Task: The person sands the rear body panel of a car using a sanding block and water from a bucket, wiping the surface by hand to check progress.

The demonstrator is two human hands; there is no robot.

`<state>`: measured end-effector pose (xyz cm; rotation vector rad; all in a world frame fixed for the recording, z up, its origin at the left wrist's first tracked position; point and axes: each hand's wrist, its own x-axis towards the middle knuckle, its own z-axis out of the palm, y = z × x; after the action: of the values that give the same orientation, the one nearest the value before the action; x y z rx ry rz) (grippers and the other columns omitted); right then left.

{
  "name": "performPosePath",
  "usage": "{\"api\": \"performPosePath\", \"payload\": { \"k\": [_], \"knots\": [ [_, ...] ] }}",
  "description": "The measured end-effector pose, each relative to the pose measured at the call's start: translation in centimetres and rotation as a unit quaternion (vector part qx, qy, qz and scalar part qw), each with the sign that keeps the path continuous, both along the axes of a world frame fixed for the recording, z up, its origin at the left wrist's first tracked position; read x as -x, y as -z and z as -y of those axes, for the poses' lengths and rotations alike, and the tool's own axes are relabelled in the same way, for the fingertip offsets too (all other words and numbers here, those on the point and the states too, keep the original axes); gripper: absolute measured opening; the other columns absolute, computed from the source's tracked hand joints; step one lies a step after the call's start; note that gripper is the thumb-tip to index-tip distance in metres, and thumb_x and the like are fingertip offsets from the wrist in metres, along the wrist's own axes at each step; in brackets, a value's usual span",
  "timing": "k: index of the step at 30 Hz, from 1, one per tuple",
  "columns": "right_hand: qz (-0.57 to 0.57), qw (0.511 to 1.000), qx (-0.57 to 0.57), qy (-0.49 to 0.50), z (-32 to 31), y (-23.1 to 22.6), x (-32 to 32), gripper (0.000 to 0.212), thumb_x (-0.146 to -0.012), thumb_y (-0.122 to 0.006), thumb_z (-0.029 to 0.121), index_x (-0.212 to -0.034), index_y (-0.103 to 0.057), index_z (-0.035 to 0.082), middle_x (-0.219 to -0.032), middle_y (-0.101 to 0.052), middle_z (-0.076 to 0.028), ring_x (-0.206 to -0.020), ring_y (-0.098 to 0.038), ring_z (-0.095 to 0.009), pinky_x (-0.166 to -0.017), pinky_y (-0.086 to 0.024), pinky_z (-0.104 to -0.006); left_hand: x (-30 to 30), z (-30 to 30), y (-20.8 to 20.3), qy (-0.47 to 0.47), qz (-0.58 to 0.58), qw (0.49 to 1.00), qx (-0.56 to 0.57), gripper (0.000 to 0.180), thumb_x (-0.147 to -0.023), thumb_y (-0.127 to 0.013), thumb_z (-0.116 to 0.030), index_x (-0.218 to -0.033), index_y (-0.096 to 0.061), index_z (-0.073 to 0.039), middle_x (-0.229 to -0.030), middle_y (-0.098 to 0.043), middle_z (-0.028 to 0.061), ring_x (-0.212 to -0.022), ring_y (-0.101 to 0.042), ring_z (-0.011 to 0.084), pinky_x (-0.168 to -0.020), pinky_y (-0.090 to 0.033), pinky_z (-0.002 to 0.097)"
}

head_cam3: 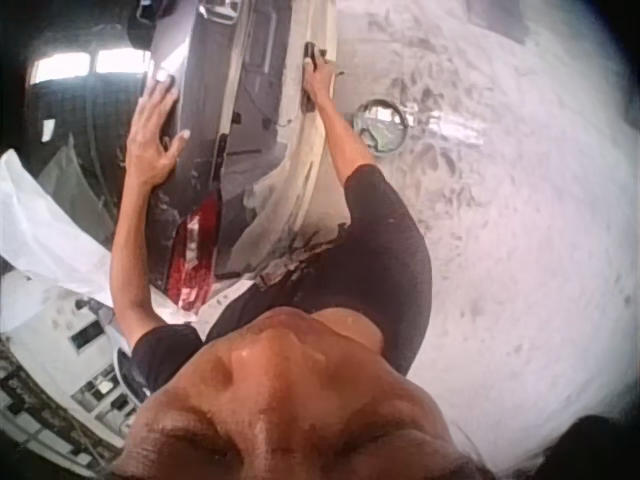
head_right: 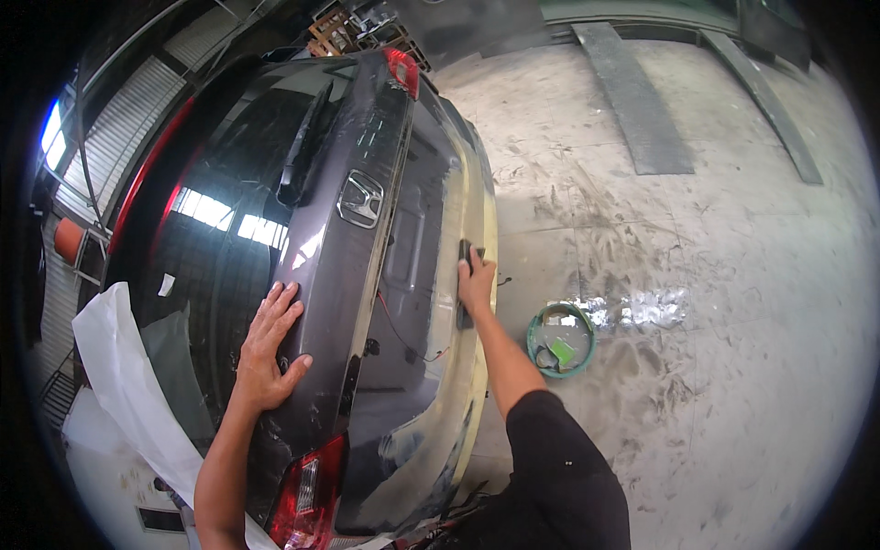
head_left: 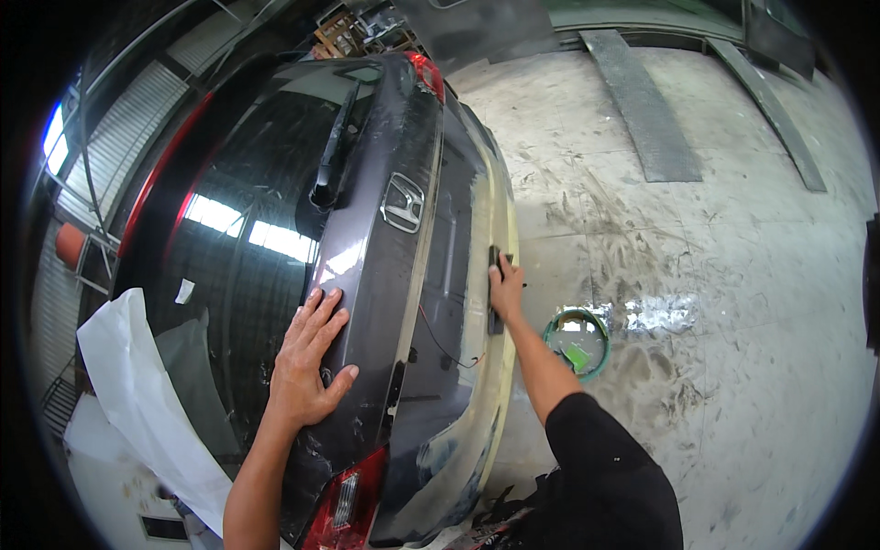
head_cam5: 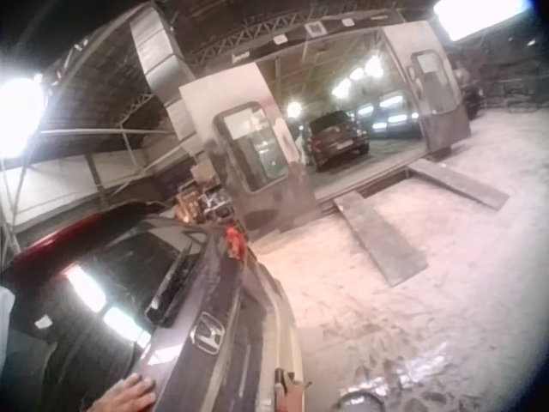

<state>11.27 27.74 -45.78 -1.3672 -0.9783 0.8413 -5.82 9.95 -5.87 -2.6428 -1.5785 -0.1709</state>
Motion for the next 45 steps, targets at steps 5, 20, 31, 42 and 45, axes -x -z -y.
{"api": "performPosePath", "payload": {
  "k": [5, 20, 31, 42, 45],
  "knots": [
    [0.025, 0.998, -0.045, -0.02, 3.4, 0.2, 3.7, 0.051, -0.091, -0.059, 0.025, -0.137, -0.052, 0.005, -0.115, -0.044, -0.026, -0.106, -0.046, -0.037, -0.099, -0.037, -0.0418, 1.5, 1.1, -0.2, -0.02, -0.02, 1.0, 0.01, 0.065, -0.076, -0.066, -0.026, -0.136, -0.05, -0.006, -0.149, -0.042, 0.0165, -0.142, -0.03, 0.0395, -0.115, -0.024, 0.051],
    [0.004, 0.999, -0.037, -0.021, 21.0, -3.2, 5.9, 0.055, -0.089, -0.062, 0.014, -0.141, -0.048, 0.006, -0.116, -0.042, -0.022, -0.108, -0.045, -0.036, -0.101, -0.035, -0.0423, 1.8, 1.0, 0.3, -0.009, -0.019, 1.0, -0.002, 0.066, -0.077, -0.063, -0.024, -0.138, -0.049, -0.006, -0.149, -0.042, 0.0155, -0.143, -0.029, 0.0382, -0.116, -0.022, 0.0508],
    [-0.01, 1.0, 0.013, -0.01, 30.4, -5.6, 9.0, 0.052, -0.091, -0.059, 0.022, -0.139, -0.049, 0.003, -0.115, -0.044, -0.023, -0.111, -0.044, -0.037, -0.101, -0.035, -0.0426, 2.3, 1.2, 1.1, 0.011, -0.011, 0.999, -0.034, 0.067, -0.077, -0.064, -0.02, -0.14, -0.046, -0.007, -0.152, -0.038, 0.0098, -0.144, -0.028, 0.0324, -0.117, -0.024, 0.0449],
    [0.021, 0.995, 0.049, 0.084, 34.8, -11.4, 12.3, 0.053, -0.092, -0.056, 0.027, -0.139, -0.05, 0.003, -0.116, -0.042, -0.03, -0.112, -0.043, -0.04, -0.103, -0.033, -0.0416, 3.1, 0.5, 2.3, 0.035, -0.014, 0.997, -0.065, 0.061, -0.086, -0.062, -0.029, -0.141, -0.046, -0.01, -0.154, -0.035, 0.0069, -0.144, -0.027, 0.0286, -0.118, -0.023, 0.0429],
    [-0.093, 0.971, 0.208, 0.078, 30.9, -9.8, 9.0, 0.054, -0.092, -0.056, 0.027, -0.14, -0.049, 0.003, -0.118, -0.041, -0.03, -0.113, -0.042, -0.04, -0.103, -0.033, -0.0413, 2.0, 0.0, 2.0, 0.036, -0.013, 0.997, -0.067, 0.063, -0.084, -0.063, -0.025, -0.142, -0.045, -0.009, -0.154, -0.035, 0.0067, -0.145, -0.026, 0.029, -0.118, -0.023, 0.0424]
  ]
}}
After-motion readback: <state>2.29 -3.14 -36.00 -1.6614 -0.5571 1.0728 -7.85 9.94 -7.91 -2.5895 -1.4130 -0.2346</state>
